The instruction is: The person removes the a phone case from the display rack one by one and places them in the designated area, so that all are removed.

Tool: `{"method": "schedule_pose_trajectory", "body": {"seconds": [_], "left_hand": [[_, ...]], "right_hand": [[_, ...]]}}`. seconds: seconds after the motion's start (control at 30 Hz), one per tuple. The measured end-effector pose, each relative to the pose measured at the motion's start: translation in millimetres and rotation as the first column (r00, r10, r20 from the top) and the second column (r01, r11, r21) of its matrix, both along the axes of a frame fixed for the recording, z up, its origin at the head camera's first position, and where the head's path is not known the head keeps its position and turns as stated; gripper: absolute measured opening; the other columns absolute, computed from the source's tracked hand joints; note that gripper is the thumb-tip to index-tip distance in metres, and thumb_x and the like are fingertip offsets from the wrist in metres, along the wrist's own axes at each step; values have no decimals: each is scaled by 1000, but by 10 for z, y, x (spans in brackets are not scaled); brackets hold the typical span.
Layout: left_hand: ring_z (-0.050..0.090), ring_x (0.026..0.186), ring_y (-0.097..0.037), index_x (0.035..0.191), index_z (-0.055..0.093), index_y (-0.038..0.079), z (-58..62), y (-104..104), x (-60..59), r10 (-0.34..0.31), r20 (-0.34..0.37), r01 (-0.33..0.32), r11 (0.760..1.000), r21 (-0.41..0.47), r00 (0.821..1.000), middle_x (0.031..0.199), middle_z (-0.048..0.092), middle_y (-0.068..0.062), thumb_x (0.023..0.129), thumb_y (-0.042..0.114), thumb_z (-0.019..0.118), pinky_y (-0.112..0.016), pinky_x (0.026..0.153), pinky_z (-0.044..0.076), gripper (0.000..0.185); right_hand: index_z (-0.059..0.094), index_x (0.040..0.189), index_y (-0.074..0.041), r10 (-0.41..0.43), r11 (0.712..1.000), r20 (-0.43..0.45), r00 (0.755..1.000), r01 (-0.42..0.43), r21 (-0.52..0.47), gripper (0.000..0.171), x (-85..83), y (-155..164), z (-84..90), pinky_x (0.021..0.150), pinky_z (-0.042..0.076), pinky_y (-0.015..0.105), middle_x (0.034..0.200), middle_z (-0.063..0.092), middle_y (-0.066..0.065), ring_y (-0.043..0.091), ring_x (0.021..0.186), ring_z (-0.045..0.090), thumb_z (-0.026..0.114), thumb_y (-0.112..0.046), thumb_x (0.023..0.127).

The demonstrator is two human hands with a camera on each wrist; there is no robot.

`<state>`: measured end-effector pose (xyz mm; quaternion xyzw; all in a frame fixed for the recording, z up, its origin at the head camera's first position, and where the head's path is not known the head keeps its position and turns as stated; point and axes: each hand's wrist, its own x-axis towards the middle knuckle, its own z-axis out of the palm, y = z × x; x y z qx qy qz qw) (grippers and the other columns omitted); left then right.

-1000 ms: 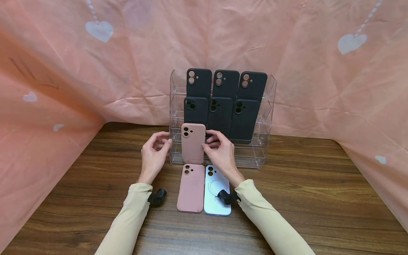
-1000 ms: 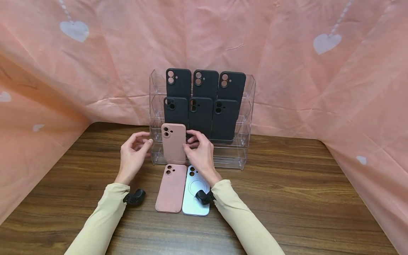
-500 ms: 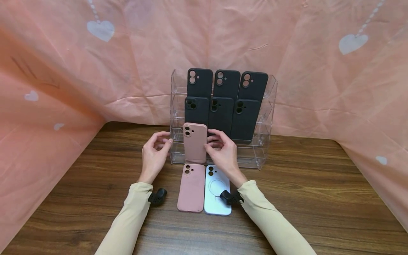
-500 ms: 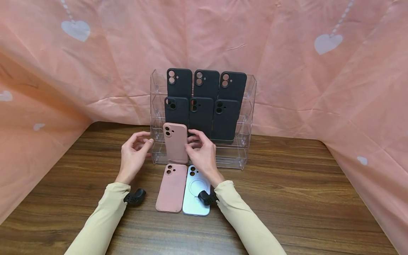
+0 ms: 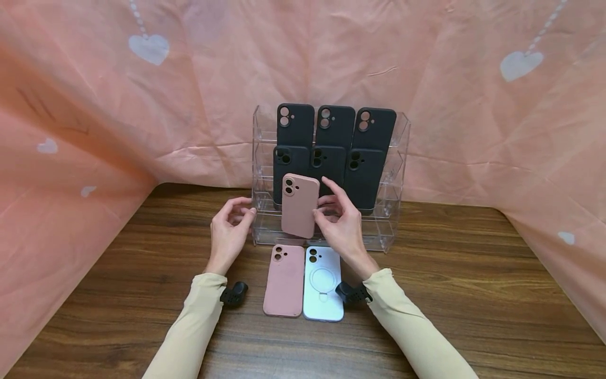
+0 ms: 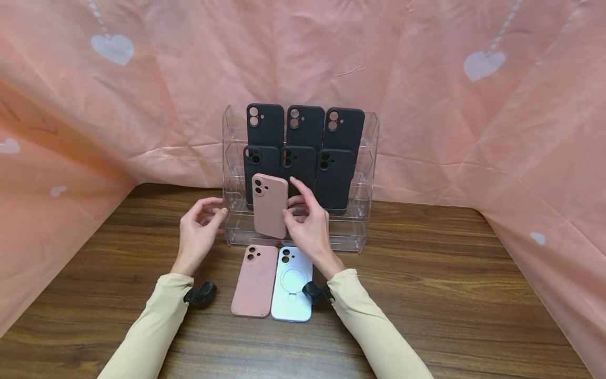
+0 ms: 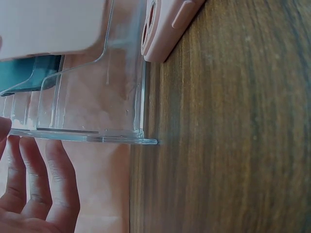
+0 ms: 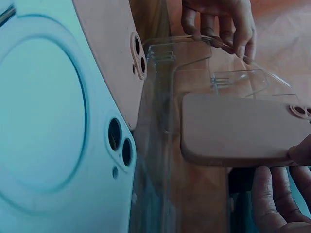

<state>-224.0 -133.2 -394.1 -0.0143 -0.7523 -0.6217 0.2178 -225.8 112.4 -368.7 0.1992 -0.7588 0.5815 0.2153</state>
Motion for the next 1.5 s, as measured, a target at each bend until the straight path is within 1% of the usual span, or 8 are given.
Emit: {"method": "schedule_pose_trajectory", "body": {"seconds": [0.17,0.37,0.6,0.67,0.77,0.97,1.23,1.5], "left_hand": [[68,69,-8,118,71,5,32,15,16,11,24,-11,1000,-10,1000,94,68,-17,94,6,71,-30,58,63,24],[64,66,-1,117,69,-3,252,77,171,5,19,-5,1000,-22,1000,91,67,-19,94,1,68,-39,61,64,23],[68,70,-9,118,71,5,6,11,-7,17,17,-17,1000,-24,1000,94,68,-19,95,6,70,-35,60,64,23],[67,69,-6,119,71,3,6,13,-12,22,19,-21,999,-28,1000,95,68,-21,95,5,69,-36,60,64,24],[69,71,-13,118,71,5,8,11,-6,20,14,-20,999,-29,1000,95,68,-19,95,7,70,-37,61,64,23],[72,78,-27,115,73,12,-4,1,6,3,5,-3,1000,-11,1000,92,68,-13,95,11,72,-34,60,64,21],[71,75,-23,115,73,11,-13,-9,9,-3,0,3,1000,-3,1000,92,67,-14,95,10,71,-26,58,62,20],[72,76,-27,114,73,12,-16,-3,1,1,-2,-1,1000,-12,1000,91,67,-12,94,11,72,-24,57,61,20]], "right_hand": [[51,151,-17,-4,1000,-12,1000,5,20,71,39,81,65,73,63,25,105,67,18,30,90,72,70,10,88],[52,151,-18,11,1000,4,1000,-11,28,73,102,173,139,75,63,22,106,65,18,29,89,70,70,12,87],[52,151,-19,45,999,38,998,-45,15,73,183,290,178,78,63,19,106,65,19,21,88,70,70,12,87],[51,151,-18,51,999,48,998,-51,14,74,203,332,185,78,63,19,106,65,20,14,87,70,71,13,87],[52,150,-17,62,998,66,996,-63,4,74,224,399,188,77,63,20,105,66,21,8,85,69,71,14,86],[51,151,-14,81,997,114,990,-82,3,75,275,542,194,77,64,21,103,66,24,10,83,69,72,14,85],[48,152,-13,88,995,185,979,-96,33,75,348,715,194,77,64,23,104,64,25,7,84,70,71,13,86],[44,154,-10,117,992,266,957,-124,11,77,407,879,174,73,66,29,99,67,6,7,84,74,72,12,86]]}}
